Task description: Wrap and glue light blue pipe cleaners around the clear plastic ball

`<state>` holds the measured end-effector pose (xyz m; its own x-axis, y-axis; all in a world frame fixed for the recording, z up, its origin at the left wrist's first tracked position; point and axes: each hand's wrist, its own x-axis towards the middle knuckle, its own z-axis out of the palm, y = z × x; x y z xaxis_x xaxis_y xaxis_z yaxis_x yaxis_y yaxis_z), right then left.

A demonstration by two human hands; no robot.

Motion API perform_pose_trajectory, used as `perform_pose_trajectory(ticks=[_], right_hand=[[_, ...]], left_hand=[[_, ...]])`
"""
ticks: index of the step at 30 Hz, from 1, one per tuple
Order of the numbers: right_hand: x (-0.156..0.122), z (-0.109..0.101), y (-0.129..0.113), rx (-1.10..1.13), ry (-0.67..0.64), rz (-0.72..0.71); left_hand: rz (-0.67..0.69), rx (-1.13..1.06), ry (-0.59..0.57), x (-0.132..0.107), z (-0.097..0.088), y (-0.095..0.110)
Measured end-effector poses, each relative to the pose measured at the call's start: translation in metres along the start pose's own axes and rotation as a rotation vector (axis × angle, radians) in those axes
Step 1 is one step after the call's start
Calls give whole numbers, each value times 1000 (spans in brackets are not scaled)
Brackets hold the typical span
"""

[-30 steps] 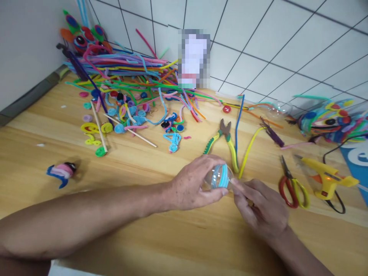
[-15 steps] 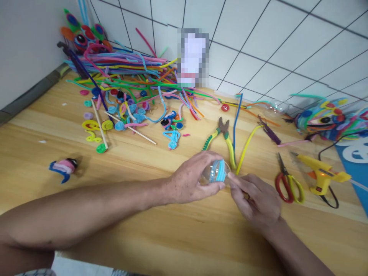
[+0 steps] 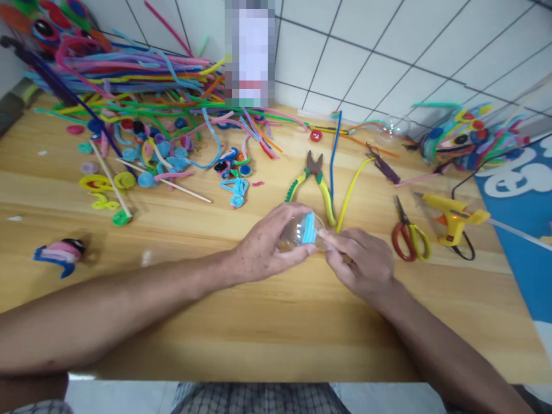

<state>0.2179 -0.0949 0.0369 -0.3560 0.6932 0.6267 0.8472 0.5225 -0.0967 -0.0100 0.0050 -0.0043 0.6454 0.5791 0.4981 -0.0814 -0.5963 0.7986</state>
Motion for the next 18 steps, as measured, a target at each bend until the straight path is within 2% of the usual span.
perform_pose_trajectory(ticks=[18], right_hand=[[-3, 6, -2, 8, 45, 34]], left_hand=[[-116, -44, -40, 2, -4, 7]])
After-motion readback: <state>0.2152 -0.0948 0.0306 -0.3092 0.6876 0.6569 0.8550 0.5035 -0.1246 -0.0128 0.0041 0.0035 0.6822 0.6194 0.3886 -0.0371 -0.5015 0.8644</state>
